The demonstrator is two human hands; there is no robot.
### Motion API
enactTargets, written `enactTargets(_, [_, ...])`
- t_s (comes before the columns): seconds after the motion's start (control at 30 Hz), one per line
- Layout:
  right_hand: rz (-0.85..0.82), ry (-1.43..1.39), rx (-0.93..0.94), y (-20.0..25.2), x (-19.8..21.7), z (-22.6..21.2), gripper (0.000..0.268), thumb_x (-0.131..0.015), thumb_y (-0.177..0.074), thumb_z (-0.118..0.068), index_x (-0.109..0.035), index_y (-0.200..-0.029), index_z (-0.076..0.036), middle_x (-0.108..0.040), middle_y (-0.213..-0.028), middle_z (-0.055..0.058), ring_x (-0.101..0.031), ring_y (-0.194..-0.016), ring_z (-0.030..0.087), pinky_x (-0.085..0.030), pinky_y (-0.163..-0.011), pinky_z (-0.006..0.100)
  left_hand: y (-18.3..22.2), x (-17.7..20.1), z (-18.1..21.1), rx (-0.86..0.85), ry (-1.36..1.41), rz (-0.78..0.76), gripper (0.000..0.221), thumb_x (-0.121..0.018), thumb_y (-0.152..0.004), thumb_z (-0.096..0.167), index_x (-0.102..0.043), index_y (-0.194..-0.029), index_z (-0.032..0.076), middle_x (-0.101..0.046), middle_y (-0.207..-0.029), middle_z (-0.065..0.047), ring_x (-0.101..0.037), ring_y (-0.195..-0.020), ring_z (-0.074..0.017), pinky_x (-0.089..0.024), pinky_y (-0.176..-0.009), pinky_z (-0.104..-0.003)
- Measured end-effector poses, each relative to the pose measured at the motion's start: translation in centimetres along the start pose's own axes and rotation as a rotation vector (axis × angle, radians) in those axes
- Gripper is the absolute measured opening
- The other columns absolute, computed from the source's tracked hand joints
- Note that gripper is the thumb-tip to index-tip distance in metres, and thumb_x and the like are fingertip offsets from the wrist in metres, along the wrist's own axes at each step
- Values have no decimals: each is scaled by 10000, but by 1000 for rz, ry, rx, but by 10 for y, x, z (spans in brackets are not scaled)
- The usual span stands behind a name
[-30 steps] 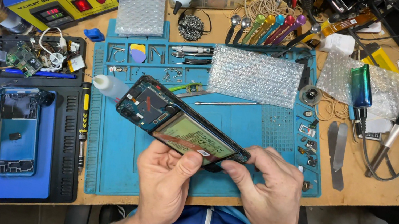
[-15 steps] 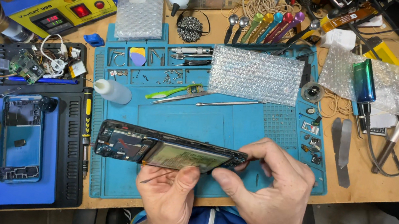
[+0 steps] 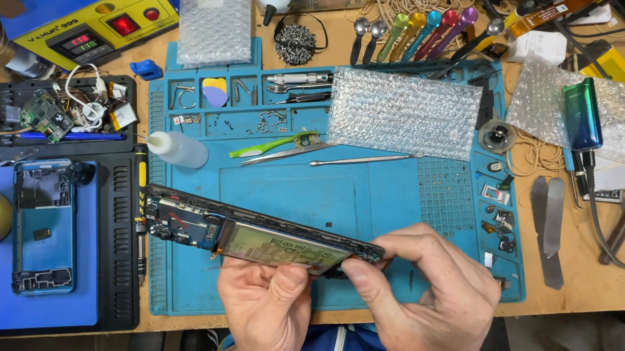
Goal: The person aligns and snaps the smartphone screen assembly onto the chassis, then inserts the battery and secures it with adhesive. The person applies glue to a small internal component and places it inside the phone.
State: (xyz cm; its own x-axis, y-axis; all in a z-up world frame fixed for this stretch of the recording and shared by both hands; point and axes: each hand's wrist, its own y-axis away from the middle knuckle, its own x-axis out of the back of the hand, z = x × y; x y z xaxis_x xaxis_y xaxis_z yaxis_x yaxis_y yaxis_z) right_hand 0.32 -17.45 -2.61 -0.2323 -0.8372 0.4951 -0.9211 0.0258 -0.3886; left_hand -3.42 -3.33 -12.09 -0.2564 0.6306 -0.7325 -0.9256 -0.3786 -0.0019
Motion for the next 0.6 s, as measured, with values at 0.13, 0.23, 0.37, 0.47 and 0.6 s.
enactTargets(0.13, [6, -1, -12, 2, -1, 2, 246, -909, -898, -187, -716, -923, -36, -755, -831, 48, -700, -729, 200, -521, -700, 297, -3, -3, 4, 5, -21, -44, 437, -868, -1044, 73, -675, -1417, -48, -822, -1281, -214, -797, -1199, -330, -628, -1122, -516])
enactTargets(0.23, [-9, -46, -98, 2, 0, 4, 258, -931, -859, -216, -739, -897, -47, -768, -824, 53, -723, -747, 181, -526, -701, 280, -3, 0, 1, -27, 11, -65, 539, -894, -1041, 61, -620, -1490, -58, -774, -1386, -222, -752, -1292, -349, -588, -1199, -540])
enactTargets(0.37, [-21, -139, -156, 1, 1, 4, 254, -927, -849, -185, -726, -863, -30, -729, -797, 75, -680, -730, 189, -515, -702, 297, -1, 3, -1, -6, 9, -56, 545, -887, -1026, 49, -618, -1487, -64, -766, -1391, -227, -745, -1294, -351, -576, -1200, -531])
enactTargets(0.47, [-37, -200, -141, -4, 3, 1, 250, -892, -878, -184, -694, -860, -31, -680, -767, 73, -629, -692, 189, -489, -681, 295, 6, 15, -7, 15, 23, -50, 536, -874, -993, -12, -627, -1467, -48, -785, -1341, -218, -768, -1223, -331, -597, -1145, -517])
enactTargets(0.6, [-11, -247, -59, -10, 1, -1, 245, -838, -911, -157, -662, -852, 3, -601, -716, 75, -598, -667, 218, -478, -670, 313, -7, -15, 10, 27, -41, -132, 446, -830, -1095, 147, -648, -1443, -62, -798, -1335, -200, -770, -1260, -328, -597, -1156, -485])
